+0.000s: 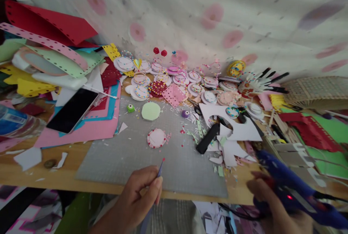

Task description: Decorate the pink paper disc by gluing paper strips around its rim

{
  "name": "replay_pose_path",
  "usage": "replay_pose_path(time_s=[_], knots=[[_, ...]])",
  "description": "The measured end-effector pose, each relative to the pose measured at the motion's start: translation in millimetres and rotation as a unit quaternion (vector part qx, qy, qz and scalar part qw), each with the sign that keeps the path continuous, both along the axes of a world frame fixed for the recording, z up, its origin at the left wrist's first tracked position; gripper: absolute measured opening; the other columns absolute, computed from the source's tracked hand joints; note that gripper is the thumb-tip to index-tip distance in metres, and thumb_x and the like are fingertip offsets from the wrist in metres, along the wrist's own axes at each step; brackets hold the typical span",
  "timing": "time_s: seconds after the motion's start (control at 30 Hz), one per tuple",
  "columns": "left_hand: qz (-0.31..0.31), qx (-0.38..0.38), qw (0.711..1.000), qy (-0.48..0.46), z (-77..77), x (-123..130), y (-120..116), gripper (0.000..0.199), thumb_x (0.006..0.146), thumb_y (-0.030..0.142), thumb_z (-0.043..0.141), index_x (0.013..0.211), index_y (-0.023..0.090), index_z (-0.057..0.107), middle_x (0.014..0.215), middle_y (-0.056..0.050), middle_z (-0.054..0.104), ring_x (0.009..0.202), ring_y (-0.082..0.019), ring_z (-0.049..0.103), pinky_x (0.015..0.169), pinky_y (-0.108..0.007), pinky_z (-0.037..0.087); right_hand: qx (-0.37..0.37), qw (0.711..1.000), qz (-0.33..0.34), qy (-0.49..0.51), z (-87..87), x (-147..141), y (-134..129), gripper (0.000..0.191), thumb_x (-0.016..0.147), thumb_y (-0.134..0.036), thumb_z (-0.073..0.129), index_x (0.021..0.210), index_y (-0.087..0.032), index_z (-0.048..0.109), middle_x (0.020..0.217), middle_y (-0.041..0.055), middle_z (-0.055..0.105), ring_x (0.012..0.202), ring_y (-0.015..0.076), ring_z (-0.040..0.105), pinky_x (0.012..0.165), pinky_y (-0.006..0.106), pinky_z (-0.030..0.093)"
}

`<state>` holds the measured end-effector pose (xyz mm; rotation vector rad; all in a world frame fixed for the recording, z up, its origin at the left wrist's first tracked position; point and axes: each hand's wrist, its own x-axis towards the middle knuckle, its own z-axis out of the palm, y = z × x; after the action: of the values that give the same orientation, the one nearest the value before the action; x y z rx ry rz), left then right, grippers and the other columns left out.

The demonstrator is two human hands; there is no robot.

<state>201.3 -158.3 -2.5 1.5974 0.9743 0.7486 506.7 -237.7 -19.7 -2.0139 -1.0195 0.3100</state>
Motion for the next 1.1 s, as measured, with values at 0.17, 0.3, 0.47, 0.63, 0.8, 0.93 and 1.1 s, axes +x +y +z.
replay_pose_path(time_s=[0.17,0.3,0.47,0.63,0.8,0.93,1.1], knots=[[-0.027,0.059,0.998,-0.013,7.3,6,0,0.041,0.098,0.023,0.031,0.057,0.018,0.034,0.054,0.002,0.041,0.057,-0.011,0.044,0.059,-0.025,0.033,-0.024,0.993,0.090,0.069,-1.9,-54,0,0.023,0.078,-0.045,0.064,0.079,-0.022,0.067,0.073,0.0050,0.070,0.068,0.0247,0.066,0.059,0.033,0.053],[-0.034,0.073,0.997,-0.006,12.1,7,-1,0.038,0.097,0.020,0.032,0.058,0.019,0.032,0.055,0.002,0.041,0.057,-0.012,0.041,0.060,-0.026,0.032,0.002,0.955,0.244,0.166,16.6,-78,21,0.022,0.079,-0.041,0.063,0.067,-0.023,0.058,0.062,-0.0007,0.060,0.056,0.0175,0.057,0.052,0.027,0.048],[-0.040,0.073,0.997,-0.005,15.6,8,-2,0.035,0.095,0.017,0.032,0.059,0.019,0.032,0.057,0.002,0.040,0.059,-0.013,0.042,0.063,-0.028,0.034,0.000,0.930,0.318,0.183,25.3,-83,39,0.026,0.080,-0.033,0.058,0.059,-0.022,0.049,0.059,-0.0010,0.053,0.051,0.0142,0.050,0.045,0.025,0.043],[-0.054,0.071,0.996,0.002,16.0,8,-1,0.035,0.094,0.016,0.032,0.059,0.019,0.029,0.057,0.002,0.039,0.059,-0.013,0.043,0.063,-0.028,0.033,-0.033,0.909,0.378,0.174,15.7,-69,44,0.020,0.078,-0.021,0.057,0.060,-0.021,0.048,0.058,-0.0022,0.052,0.050,0.0131,0.052,0.044,0.023,0.045],[-0.059,0.070,0.996,-0.003,17.1,8,0,0.035,0.094,0.017,0.033,0.059,0.020,0.028,0.056,0.001,0.040,0.059,-0.014,0.043,0.061,-0.029,0.032,-0.046,0.917,0.381,0.109,16.8,-66,43,0.015,0.076,-0.018,0.059,0.065,-0.021,0.050,0.060,-0.0021,0.053,0.052,0.0138,0.055,0.047,0.023,0.047],[-0.061,0.077,0.995,-0.006,18.7,9,2,0.036,0.094,0.018,0.032,0.058,0.020,0.026,0.055,0.001,0.040,0.058,-0.014,0.042,0.059,-0.029,0.030,-0.026,0.926,0.364,0.094,20.6,-71,42,0.013,0.076,-0.021,0.059,0.067,-0.021,0.050,0.059,-0.0025,0.052,0.052,0.0134,0.053,0.046,0.022,0.046],[-0.059,0.069,0.996,0.004,17.8,9,1,0.036,0.094,0.018,0.034,0.058,0.020,0.027,0.055,0.001,0.041,0.059,-0.013,0.043,0.060,-0.029,0.031,-0.015,0.923,0.377,0.077,20.1,-71,43,0.015,0.075,-0.021,0.059,0.062,-0.022,0.051,0.057,-0.0014,0.055,0.051,0.0143,0.055,0.045,0.022,0.048]])
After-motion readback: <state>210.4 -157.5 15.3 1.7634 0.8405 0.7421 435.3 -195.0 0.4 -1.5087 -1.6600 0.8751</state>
